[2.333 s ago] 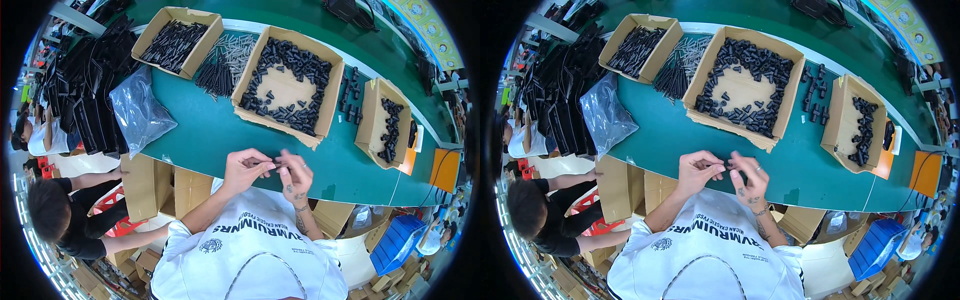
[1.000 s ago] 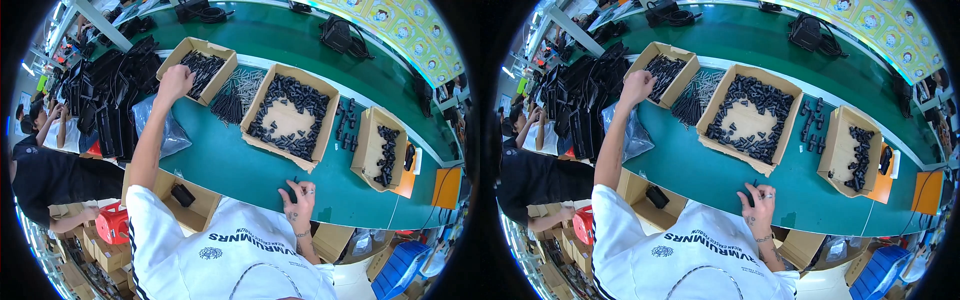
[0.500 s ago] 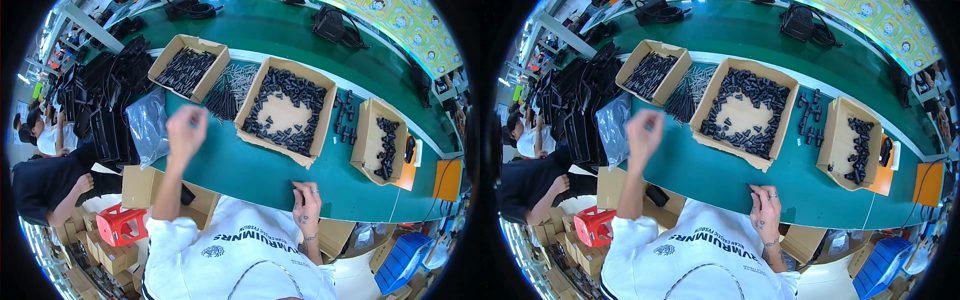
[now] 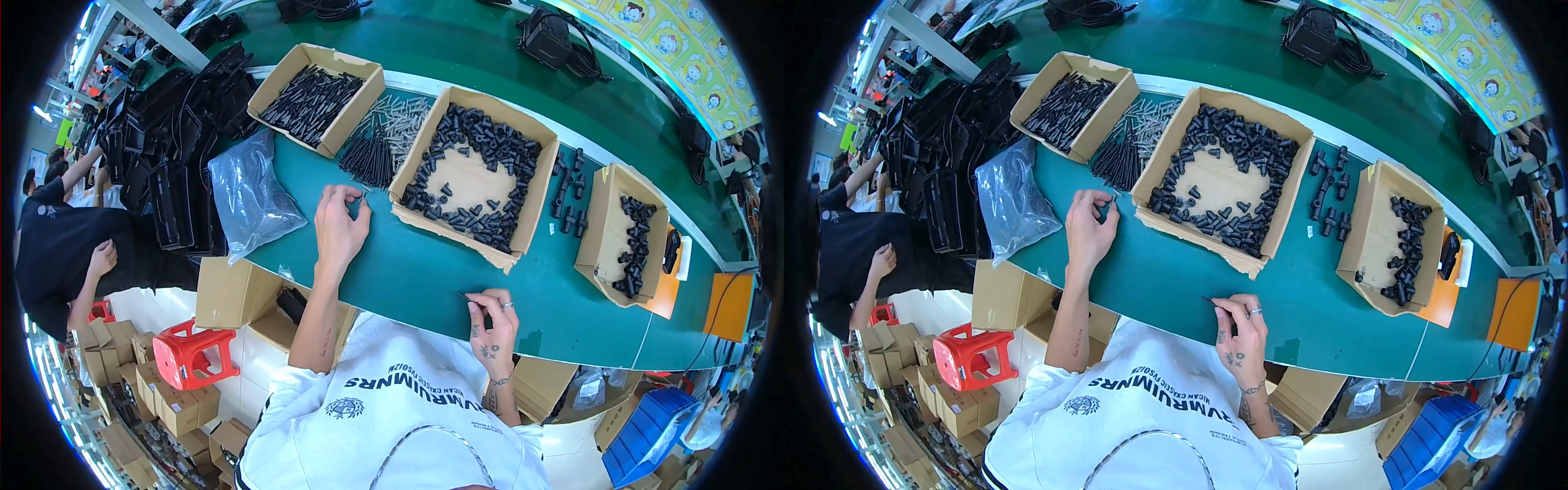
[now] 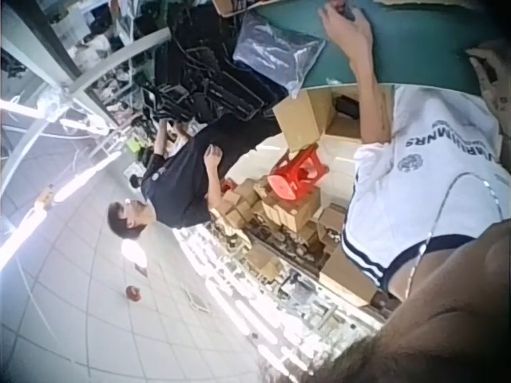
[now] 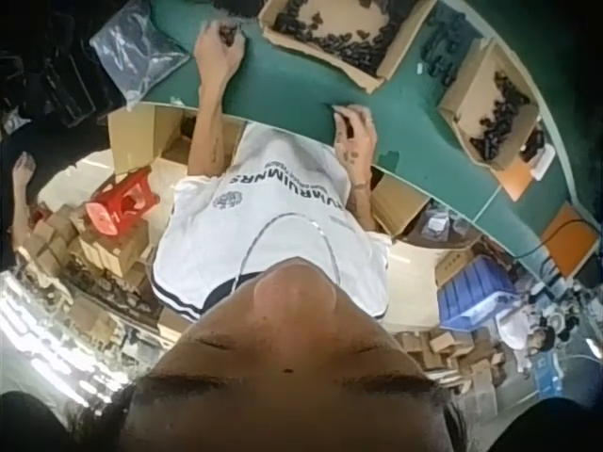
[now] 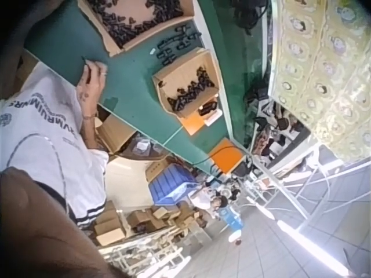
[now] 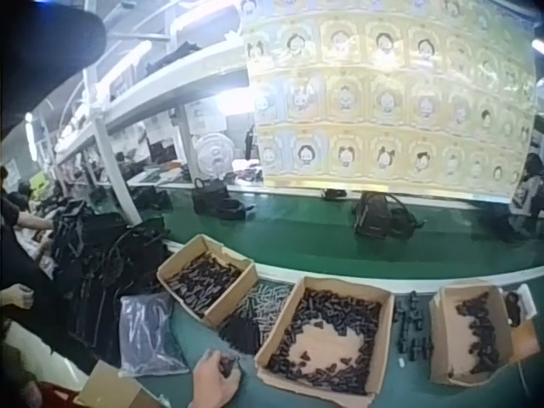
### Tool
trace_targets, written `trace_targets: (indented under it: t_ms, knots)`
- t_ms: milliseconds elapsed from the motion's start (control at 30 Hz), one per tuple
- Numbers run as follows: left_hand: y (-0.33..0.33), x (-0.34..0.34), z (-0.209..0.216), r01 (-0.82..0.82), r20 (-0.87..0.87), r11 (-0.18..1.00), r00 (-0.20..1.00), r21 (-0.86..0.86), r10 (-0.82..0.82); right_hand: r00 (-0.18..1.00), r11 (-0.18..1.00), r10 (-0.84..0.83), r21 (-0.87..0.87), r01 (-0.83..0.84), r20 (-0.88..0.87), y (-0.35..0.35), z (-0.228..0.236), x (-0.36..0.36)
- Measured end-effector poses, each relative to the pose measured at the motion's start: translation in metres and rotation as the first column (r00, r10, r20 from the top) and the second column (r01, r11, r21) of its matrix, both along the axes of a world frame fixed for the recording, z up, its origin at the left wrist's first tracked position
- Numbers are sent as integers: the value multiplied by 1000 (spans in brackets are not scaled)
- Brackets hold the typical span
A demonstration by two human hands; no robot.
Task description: Assembling small plastic and metal connectors at an assembly line workbench.
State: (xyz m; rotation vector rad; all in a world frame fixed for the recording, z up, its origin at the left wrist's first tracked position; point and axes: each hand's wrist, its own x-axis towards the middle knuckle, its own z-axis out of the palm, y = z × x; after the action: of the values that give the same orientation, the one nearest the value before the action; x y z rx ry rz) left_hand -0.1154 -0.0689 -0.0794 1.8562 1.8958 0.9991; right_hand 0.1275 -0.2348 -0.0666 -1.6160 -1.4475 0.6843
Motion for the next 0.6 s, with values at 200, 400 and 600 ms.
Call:
trace_targets:
  t_ms: [200, 400, 600]
  knots:
    - [-8, 5, 5, 100, -223, 993, 971, 68, -83, 998, 996, 56, -70, -58, -39, 3, 0, -2]
    - [-6, 2, 2, 142, -214, 989, 968, 40, -130, 993, 993, 113, -28, -114, -31, 5, -6, 0]
    - [-7, -6, 17, 192, -88, 979, 976, -60, -197, 992, 991, 125, -37, -126, -29, 8, -5, 1]
